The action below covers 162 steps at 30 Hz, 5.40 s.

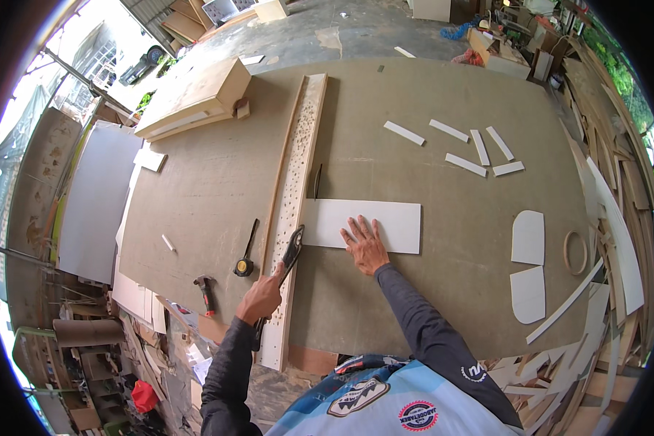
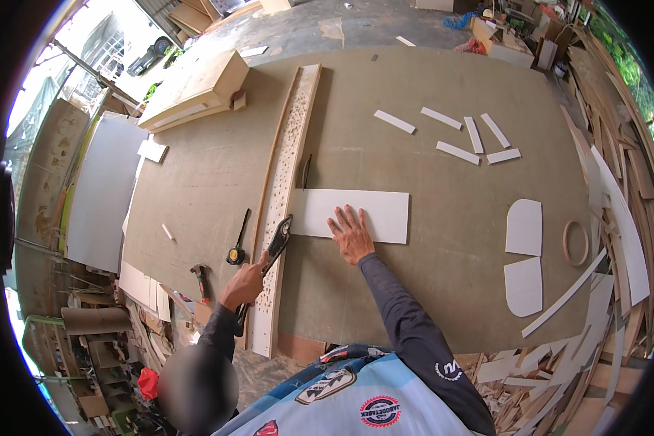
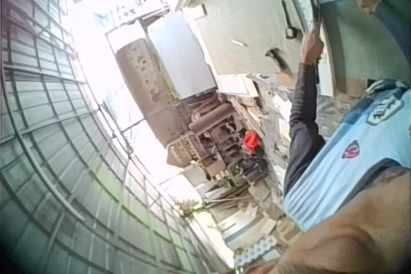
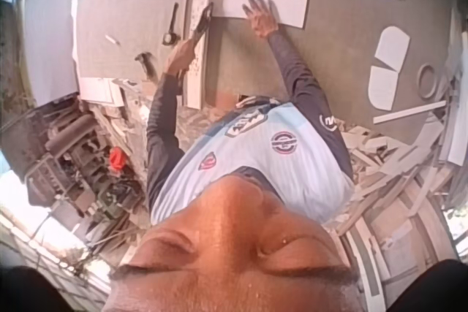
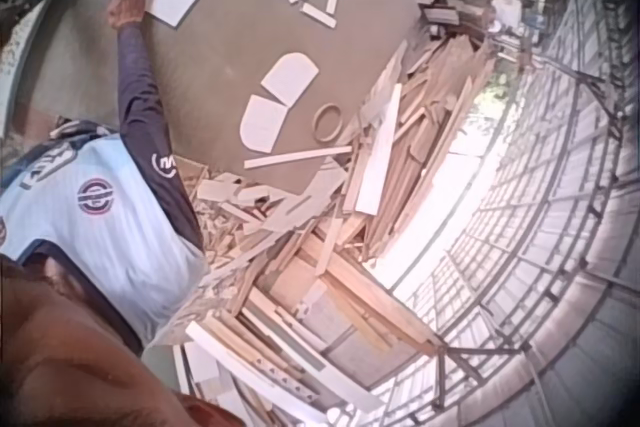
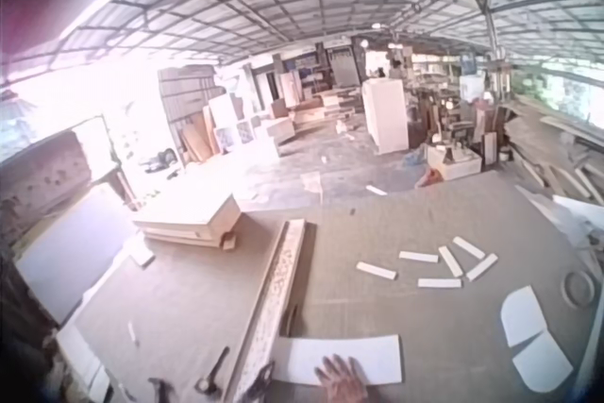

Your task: The person measures and marks a wooden board, hammers a nail into a wooden frame, and uses snips to cut several small wooden strips while working at a large table.

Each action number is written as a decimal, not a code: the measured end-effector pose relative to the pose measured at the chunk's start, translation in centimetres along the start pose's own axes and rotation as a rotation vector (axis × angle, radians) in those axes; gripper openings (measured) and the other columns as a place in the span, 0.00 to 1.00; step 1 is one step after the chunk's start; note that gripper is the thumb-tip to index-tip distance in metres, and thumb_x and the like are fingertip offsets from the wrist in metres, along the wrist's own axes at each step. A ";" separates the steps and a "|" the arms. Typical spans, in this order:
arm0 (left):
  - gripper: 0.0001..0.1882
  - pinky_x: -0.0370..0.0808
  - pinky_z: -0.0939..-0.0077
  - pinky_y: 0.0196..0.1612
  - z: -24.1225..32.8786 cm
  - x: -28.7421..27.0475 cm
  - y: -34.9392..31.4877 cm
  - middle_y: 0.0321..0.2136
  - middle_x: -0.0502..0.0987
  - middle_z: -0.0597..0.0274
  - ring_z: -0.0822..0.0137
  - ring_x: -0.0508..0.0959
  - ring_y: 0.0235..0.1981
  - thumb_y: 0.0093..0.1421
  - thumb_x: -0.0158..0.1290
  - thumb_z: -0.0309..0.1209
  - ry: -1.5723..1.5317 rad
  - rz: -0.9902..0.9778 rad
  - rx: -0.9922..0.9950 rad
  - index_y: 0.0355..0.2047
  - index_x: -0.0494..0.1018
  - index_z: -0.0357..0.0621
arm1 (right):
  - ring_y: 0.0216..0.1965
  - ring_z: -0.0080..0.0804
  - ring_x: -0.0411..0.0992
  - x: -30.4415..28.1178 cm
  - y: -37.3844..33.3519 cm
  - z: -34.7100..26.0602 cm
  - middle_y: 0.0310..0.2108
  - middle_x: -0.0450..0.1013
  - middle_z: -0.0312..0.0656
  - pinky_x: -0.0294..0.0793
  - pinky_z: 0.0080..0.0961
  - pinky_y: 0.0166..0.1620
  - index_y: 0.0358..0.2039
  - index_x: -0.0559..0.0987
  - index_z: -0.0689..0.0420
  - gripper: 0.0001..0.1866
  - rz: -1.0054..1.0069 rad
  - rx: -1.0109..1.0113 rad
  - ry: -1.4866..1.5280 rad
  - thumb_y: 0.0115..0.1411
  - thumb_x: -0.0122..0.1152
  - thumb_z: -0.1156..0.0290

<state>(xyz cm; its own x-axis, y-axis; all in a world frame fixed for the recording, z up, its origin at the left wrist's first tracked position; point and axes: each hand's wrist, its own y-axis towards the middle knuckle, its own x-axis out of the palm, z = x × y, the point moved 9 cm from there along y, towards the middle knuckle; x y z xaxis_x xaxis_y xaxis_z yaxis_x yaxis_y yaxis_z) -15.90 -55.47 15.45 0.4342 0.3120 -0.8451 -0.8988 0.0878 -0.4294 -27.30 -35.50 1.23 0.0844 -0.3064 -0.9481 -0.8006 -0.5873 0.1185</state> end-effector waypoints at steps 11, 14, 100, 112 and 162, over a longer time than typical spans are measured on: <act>0.41 0.73 0.51 0.42 0.2 -1.4 3.8 0.30 0.77 0.34 0.39 0.77 0.33 0.49 0.43 0.19 0.029 -0.011 -0.042 0.68 0.53 0.31 | 0.75 0.45 0.39 0.1 3.3 2.7 0.75 0.46 0.41 0.34 0.58 0.73 0.70 0.61 0.43 0.28 -0.035 0.015 -0.058 0.70 0.44 0.55; 0.40 0.76 0.54 0.33 0.1 -2.0 4.9 0.26 0.77 0.35 0.44 0.79 0.26 0.50 0.41 0.18 0.014 0.020 0.003 0.67 0.53 0.28 | 0.75 0.46 0.40 0.0 4.2 3.2 0.74 0.47 0.42 0.34 0.59 0.73 0.70 0.62 0.44 0.28 -0.011 0.004 -0.041 0.70 0.44 0.56; 0.35 0.72 0.72 0.16 -2.2 -0.3 -8.4 0.17 0.72 0.65 0.74 0.70 0.11 0.66 0.44 0.22 -0.634 0.175 -0.129 0.72 0.53 0.57 | 0.69 0.58 0.52 -7.7 -5.5 12.4 0.70 0.53 0.56 0.47 0.66 0.66 0.65 0.71 0.37 0.61 -0.217 0.149 -0.013 0.24 0.79 0.37; 0.34 0.75 0.63 0.21 -1.7 3.3 -14.0 0.14 0.72 0.53 0.64 0.74 0.11 0.66 0.44 0.23 -0.509 0.047 -0.240 0.72 0.53 0.54 | 0.74 0.58 0.38 -0.6 -7.1 -1.8 0.73 0.45 0.53 0.32 0.70 0.70 0.66 0.70 0.43 0.42 -0.077 -0.072 0.197 0.50 0.67 0.44; 0.42 0.78 0.54 0.37 -0.7 -1.6 2.4 0.31 0.77 0.35 0.44 0.80 0.31 0.49 0.41 0.18 0.016 -0.009 0.021 0.69 0.53 0.32 | 0.75 0.53 0.36 -0.1 1.9 2.2 0.75 0.43 0.40 0.35 0.73 0.69 0.72 0.56 0.42 0.35 -0.170 -0.058 -0.160 0.65 0.51 0.58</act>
<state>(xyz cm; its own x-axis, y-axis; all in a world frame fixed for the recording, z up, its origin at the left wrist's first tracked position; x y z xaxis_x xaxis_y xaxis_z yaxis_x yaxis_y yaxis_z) -18.73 -56.40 15.58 0.4434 0.2958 -0.8461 -0.8957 0.1105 -0.4308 -30.13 -34.89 0.91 0.1161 -0.0796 -0.9900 -0.7473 -0.6636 -0.0343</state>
